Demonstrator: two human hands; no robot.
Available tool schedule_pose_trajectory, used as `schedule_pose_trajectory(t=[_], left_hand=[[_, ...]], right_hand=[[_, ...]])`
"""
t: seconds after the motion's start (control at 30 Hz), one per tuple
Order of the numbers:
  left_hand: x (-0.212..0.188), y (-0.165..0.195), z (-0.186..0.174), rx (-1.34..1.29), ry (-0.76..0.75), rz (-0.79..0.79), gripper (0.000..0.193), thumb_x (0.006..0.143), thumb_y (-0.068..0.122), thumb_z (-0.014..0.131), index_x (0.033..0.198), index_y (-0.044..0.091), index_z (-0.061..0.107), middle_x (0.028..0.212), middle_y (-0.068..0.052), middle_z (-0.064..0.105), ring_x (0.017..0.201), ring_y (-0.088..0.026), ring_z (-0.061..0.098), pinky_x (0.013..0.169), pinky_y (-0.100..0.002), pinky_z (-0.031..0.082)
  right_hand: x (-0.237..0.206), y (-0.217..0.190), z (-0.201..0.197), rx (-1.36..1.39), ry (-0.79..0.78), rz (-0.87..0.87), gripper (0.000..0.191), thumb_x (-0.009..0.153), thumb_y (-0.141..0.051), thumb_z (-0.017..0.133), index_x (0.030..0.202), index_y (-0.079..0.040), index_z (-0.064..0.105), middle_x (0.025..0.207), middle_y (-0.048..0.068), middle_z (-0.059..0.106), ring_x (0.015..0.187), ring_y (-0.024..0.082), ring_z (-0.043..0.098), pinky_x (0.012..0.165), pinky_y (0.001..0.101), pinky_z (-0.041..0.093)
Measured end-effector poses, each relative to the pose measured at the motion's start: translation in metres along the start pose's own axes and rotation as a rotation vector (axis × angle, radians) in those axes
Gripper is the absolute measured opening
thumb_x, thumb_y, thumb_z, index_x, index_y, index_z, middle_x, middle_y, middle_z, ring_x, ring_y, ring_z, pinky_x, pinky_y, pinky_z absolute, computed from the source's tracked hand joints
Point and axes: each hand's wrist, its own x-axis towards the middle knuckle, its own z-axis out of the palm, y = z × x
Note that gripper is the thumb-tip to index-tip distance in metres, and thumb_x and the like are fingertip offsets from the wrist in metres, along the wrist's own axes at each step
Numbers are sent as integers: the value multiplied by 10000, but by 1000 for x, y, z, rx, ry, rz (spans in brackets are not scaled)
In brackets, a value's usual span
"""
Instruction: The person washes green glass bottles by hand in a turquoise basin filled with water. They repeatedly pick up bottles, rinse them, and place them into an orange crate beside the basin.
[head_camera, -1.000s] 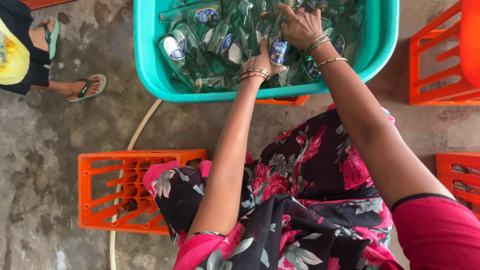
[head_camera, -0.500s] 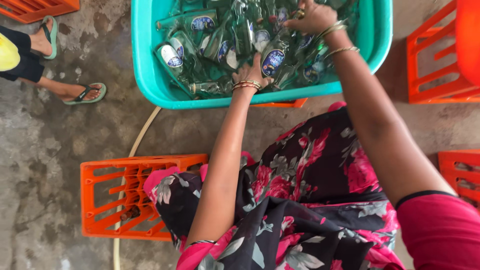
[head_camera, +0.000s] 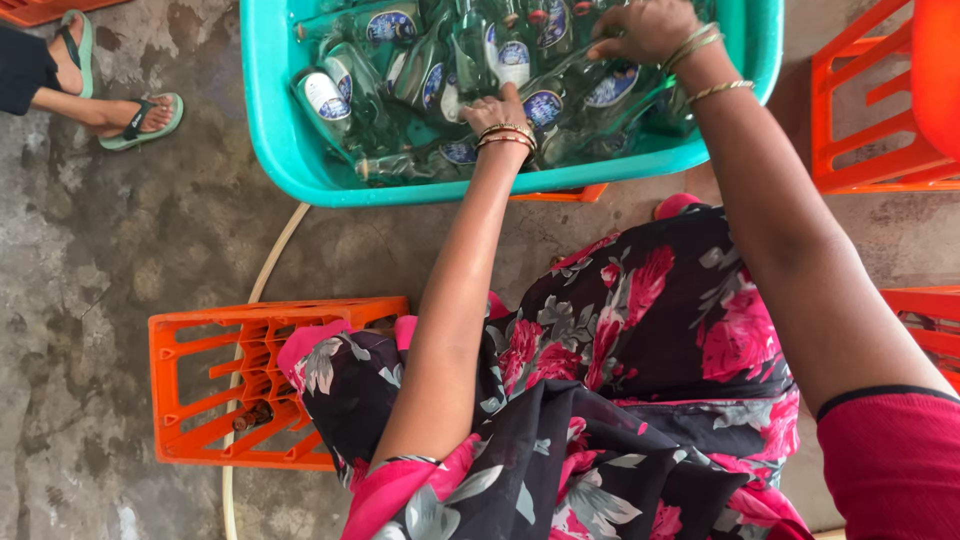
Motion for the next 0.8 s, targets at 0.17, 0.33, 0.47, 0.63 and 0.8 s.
schedule_pose_trajectory(t=[0.17,0.33,0.47,0.63,0.8], left_hand=[[-18,-18,2,-23,-79,82,592,846,477,701,1289,118,540,1191,-108,709,1126,-278,674,1100,-588,357],[-27,-41,8,-326,123,73,954,557,676,933,1211,95,554,1170,-211,663,1099,-425,641,900,-645,412],[-19,-45,16,-380,112,15,818,630,558,921,1231,127,571,1143,-152,710,1141,-384,659,947,-607,448],[-16,-44,14,-318,63,-1,810,644,519,933,1245,117,567,1104,-124,704,1103,-338,673,1013,-593,445],[-32,-60,-3,-497,380,-20,711,609,510,955,1094,120,610,1061,-147,662,964,-361,661,788,-560,471]], right_hand=[[-12,1,5,-6,48,-4,506,1020,-568,617,1401,-238,665,1085,139,751,883,418,708,758,548,548],[-6,18,10,135,-84,71,578,961,-624,659,1354,-201,664,1084,186,746,1008,424,696,877,547,532],[3,27,16,222,-234,162,728,863,-730,722,1256,-120,668,1136,219,724,1090,412,682,933,518,529],[7,14,17,179,-165,192,740,951,-748,582,1328,-119,687,1194,248,706,1146,444,649,977,542,493],[5,-3,12,197,-201,366,788,914,-780,519,1285,-115,724,1189,256,700,1146,454,643,1000,531,486]])
